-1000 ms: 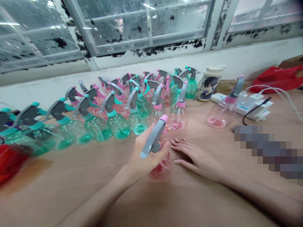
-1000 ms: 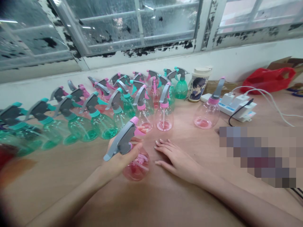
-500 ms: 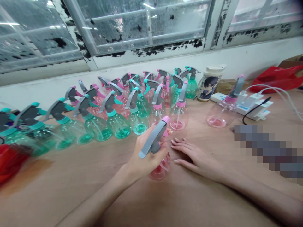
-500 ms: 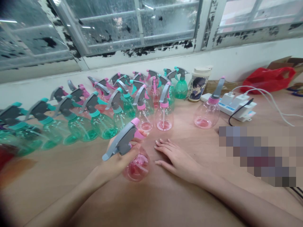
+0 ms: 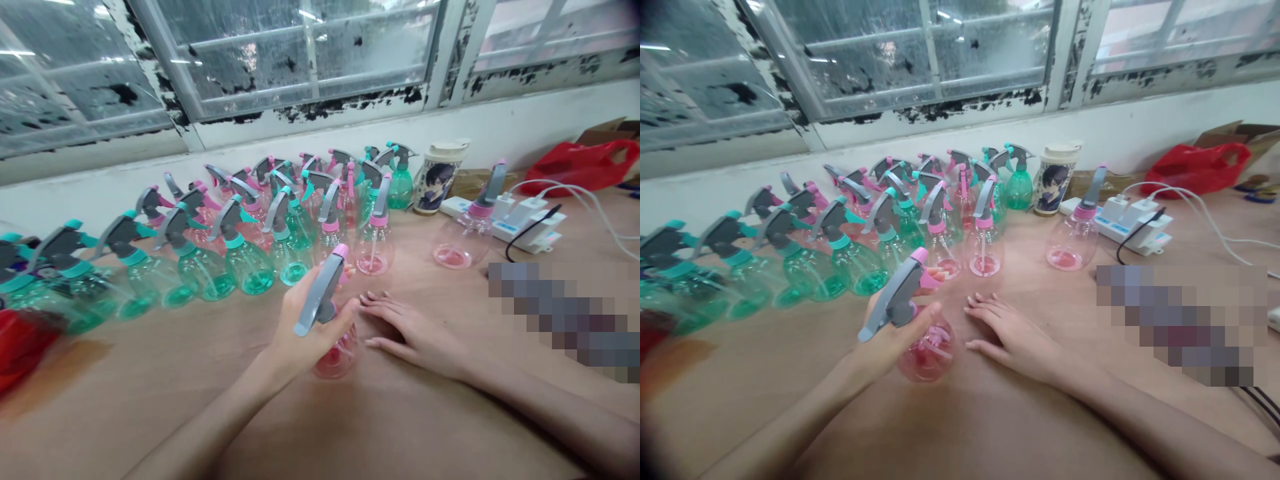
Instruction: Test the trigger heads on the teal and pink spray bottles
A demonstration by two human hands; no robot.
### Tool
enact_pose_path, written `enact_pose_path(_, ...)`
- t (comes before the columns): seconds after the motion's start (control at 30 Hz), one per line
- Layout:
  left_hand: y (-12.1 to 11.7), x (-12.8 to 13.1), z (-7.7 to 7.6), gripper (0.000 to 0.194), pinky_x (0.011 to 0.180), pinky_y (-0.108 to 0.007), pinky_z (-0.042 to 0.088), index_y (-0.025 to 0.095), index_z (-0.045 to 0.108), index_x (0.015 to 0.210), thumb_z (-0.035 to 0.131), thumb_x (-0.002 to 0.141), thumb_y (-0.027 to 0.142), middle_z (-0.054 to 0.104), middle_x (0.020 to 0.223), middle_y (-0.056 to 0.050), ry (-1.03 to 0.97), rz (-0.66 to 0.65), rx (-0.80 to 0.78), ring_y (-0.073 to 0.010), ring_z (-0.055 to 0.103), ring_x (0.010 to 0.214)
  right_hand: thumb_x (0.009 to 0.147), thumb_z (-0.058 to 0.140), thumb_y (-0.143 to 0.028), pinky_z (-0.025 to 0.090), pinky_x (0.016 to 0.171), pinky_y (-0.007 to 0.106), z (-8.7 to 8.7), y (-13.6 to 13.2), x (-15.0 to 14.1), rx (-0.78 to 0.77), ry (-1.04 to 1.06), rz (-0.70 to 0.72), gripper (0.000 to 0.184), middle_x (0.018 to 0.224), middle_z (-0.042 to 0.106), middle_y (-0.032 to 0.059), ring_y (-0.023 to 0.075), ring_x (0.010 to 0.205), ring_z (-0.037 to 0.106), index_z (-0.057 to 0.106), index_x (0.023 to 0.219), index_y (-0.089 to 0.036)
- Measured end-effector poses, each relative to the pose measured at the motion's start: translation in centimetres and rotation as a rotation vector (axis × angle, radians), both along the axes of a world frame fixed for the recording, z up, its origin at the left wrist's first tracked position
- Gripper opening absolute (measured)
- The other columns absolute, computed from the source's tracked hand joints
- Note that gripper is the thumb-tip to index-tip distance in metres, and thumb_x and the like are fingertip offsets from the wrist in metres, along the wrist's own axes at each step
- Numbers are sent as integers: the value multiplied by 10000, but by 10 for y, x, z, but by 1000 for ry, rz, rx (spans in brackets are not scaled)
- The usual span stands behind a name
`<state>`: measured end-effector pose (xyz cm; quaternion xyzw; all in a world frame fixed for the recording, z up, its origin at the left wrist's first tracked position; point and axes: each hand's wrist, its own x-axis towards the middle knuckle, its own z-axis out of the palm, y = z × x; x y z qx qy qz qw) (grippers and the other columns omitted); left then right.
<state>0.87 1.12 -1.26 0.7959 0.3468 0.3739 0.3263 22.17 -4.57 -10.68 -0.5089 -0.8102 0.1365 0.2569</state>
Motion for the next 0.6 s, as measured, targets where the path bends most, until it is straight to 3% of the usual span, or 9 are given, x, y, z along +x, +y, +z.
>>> enact_pose_path(0.17, 3, -1, -4, 332, 673, -314, 543, 240, 590, 1105, 669, 806, 363, 680, 914, -33, 21, -12, 16, -163, 617, 696, 843, 616, -560, 361, 1101, 536, 8, -5, -1, -46, 73, -16, 672, 1462, 479, 133, 310, 1345, 438, 445, 1403, -232)
enact_pose_path(0.43, -9, 3, -1, 409, 663, -322, 547, 284, 569, 1124, 708, 752, 384, 629, 955, -30, -17, -14, -52, -200, 628, 813, 714, 756, -551, 500, 942, 454, 56, -23, -37, -104, 295, 41, 685, 1244, 622, 102, 299, 1126, 595, 511, 1274, -241)
enact_pose_path(0.6, -15, 11, -6, 406, 723, -334, 560, 257, 559, 1076, 740, 725, 351, 624, 968, -21, -29, -8, -56, -197, 641, 855, 696, 789, -494, 482, 976, 459, 60, -27, -53, -30, 407, 7, 742, 1273, 583, 108, 298, 1163, 563, 459, 1310, -240)
